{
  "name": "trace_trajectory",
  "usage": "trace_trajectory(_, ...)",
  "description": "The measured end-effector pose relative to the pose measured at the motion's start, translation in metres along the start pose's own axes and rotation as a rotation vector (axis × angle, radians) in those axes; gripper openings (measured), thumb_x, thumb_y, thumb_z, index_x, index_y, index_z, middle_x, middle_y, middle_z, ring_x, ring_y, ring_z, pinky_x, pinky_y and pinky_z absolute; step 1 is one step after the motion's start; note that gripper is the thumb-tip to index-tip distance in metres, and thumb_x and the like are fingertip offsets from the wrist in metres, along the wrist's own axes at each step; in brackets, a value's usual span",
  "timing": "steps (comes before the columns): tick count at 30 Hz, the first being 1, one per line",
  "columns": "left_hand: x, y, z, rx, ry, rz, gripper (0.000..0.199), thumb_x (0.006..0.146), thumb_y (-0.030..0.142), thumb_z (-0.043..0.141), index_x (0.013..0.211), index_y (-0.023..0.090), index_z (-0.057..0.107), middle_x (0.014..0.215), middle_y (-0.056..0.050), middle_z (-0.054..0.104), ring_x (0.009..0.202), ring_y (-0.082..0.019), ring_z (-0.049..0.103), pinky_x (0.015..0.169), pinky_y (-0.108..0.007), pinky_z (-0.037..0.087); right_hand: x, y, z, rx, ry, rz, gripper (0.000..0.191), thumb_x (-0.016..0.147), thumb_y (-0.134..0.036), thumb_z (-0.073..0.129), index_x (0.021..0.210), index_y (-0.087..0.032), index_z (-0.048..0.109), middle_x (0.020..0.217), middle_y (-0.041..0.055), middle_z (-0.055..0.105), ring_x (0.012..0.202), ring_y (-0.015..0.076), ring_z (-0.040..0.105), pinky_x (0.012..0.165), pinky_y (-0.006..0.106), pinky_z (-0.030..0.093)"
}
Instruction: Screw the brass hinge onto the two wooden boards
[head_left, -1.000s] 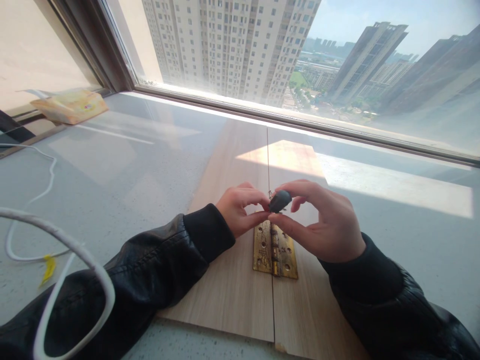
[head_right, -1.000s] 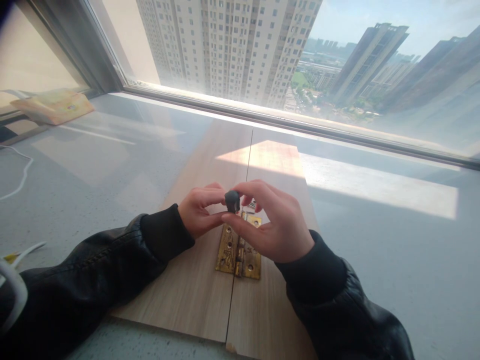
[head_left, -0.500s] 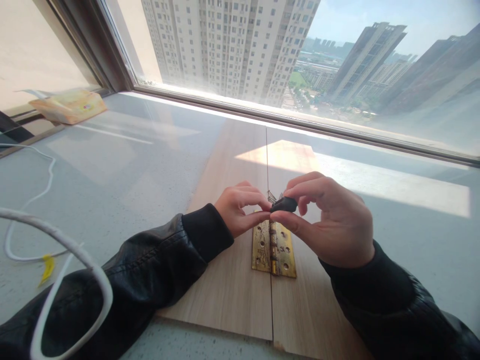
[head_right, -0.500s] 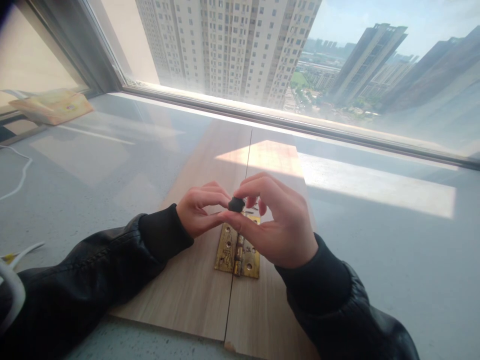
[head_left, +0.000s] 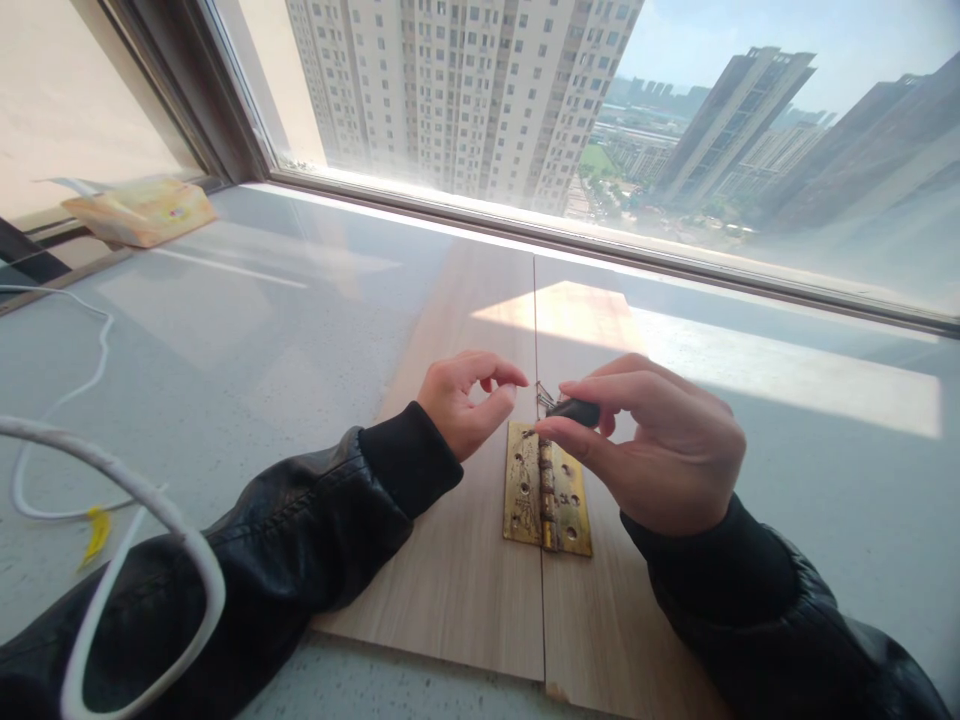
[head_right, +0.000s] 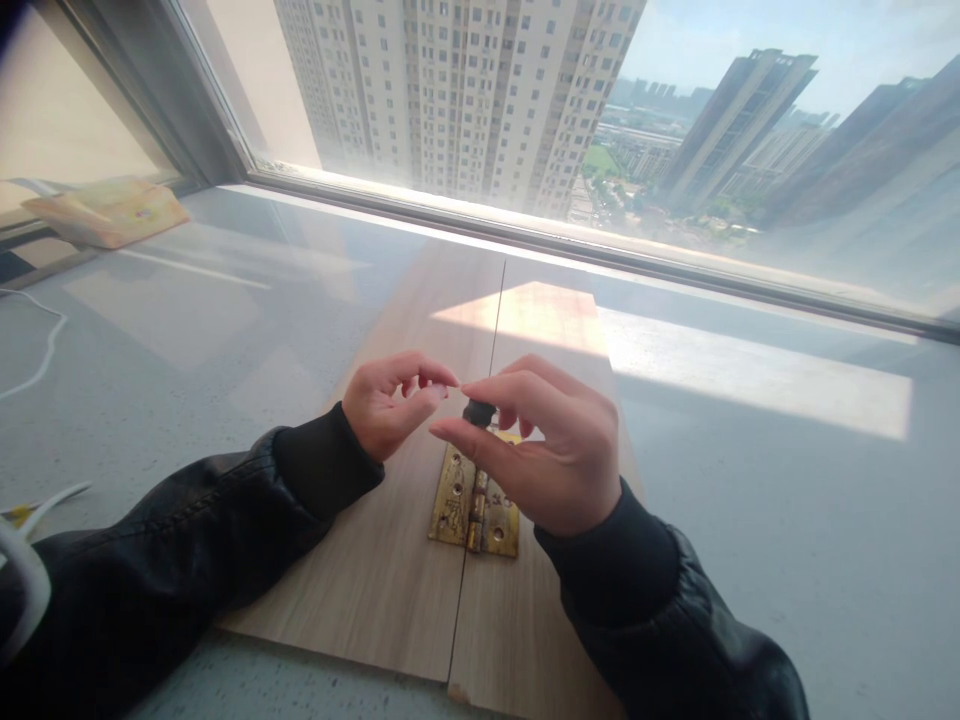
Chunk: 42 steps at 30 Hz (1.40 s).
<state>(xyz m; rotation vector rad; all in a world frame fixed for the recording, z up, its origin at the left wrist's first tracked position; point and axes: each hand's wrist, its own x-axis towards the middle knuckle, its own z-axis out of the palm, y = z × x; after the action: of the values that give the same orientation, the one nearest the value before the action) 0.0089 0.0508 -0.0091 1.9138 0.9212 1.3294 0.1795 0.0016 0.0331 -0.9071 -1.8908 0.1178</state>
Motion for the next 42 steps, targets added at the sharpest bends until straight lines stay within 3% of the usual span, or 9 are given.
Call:
trace_trajectory(4,0.001,-0.002,0.0,0.009,0.015,-0.012,0.016,0.072,0.014,0.054,0.074,0.016,0.07,0.065,0.001,0.066,0.061,-0.01,0.051,0.061,-0.025,0.043,-0.002,-0.002,0.0,-0.057,-0.068,-0.112,0.033,0.078,-0.014,0.069,0.11,-0.023,0.066,0.1,0.0064,0.071,0.08,0.0166,0.065,0.064,0.032,0.054)
trace_trajectory(6,0.001,-0.002,0.0,0.015,0.014,-0.02,0.016,0.073,0.015,0.054,0.074,0.016,0.07,0.063,0.001,0.065,0.059,-0.01,0.05,0.059,-0.024,0.042,-0.003,-0.004,0.0,0.006,-0.062,-0.088,0.032,0.079,-0.011,0.065,0.109,-0.023,0.066,0.106,0.0078,0.071,0.088,0.0195,0.066,0.069,0.036,0.055)
trace_trajectory(11,0.0,-0.002,0.001,0.013,0.012,-0.039,0.016,0.073,0.014,0.054,0.074,0.015,0.071,0.064,0.0,0.066,0.06,-0.01,0.05,0.058,-0.024,0.041,-0.009,0.0,0.004,0.175,0.014,0.116,0.024,0.075,-0.011,0.071,0.094,-0.023,0.062,0.086,0.0022,0.07,0.074,0.0167,0.065,0.058,0.032,0.052)
trace_trajectory(14,-0.001,-0.003,0.001,0.008,0.011,-0.048,0.017,0.073,0.012,0.054,0.075,0.015,0.071,0.065,0.001,0.066,0.06,-0.009,0.05,0.058,-0.024,0.041,-0.011,0.005,0.005,0.22,0.033,0.148,0.029,0.071,-0.012,0.076,0.093,-0.024,0.062,0.078,-0.0012,0.062,0.066,0.0135,0.06,0.053,0.029,0.048)
trace_trajectory(19,-0.001,-0.003,0.001,-0.009,0.009,-0.045,0.017,0.074,0.013,0.054,0.076,0.014,0.071,0.064,0.001,0.064,0.06,-0.009,0.049,0.058,-0.023,0.04,-0.009,0.005,0.002,0.129,-0.039,0.025,0.028,0.078,-0.013,0.07,0.103,-0.025,0.07,0.092,0.0024,0.066,0.076,0.0134,0.061,0.059,0.028,0.049)
trace_trajectory(26,0.0,-0.003,0.001,-0.005,0.013,-0.047,0.017,0.073,0.014,0.054,0.076,0.014,0.07,0.064,0.0,0.065,0.062,-0.01,0.051,0.057,-0.023,0.04,-0.01,-0.003,-0.004,0.196,-0.118,0.045,0.03,0.087,-0.01,0.051,0.107,-0.022,0.069,0.103,0.0055,0.07,0.09,0.0175,0.066,0.074,0.033,0.053)
trace_trajectory(30,-0.001,-0.004,0.001,-0.01,0.004,-0.043,0.019,0.073,0.013,0.052,0.077,0.013,0.071,0.064,0.0,0.065,0.061,-0.01,0.051,0.056,-0.023,0.04,-0.01,0.0,-0.002,0.241,-0.078,0.135,0.028,0.081,-0.007,0.06,0.103,-0.022,0.068,0.092,0.0034,0.07,0.082,0.0167,0.065,0.066,0.032,0.052)
trace_trajectory(36,0.0,-0.004,0.002,0.001,0.006,-0.055,0.018,0.073,0.014,0.053,0.077,0.013,0.071,0.065,-0.001,0.066,0.059,-0.009,0.051,0.057,-0.023,0.041,-0.013,0.011,0.007,0.351,0.04,0.138,0.021,0.074,-0.009,0.071,0.086,-0.023,0.061,0.081,-0.0005,0.063,0.069,0.013,0.059,0.056,0.029,0.045)
trace_trajectory(42,0.0,-0.004,0.001,0.011,-0.004,-0.039,0.018,0.074,0.015,0.053,0.077,0.014,0.071,0.066,-0.001,0.066,0.06,-0.01,0.052,0.058,-0.023,0.043,-0.019,0.006,0.011,0.36,0.067,0.215,0.026,0.079,-0.013,0.068,0.102,-0.025,0.067,0.093,0.0018,0.071,0.061,0.01,0.057,0.051,0.027,0.043)
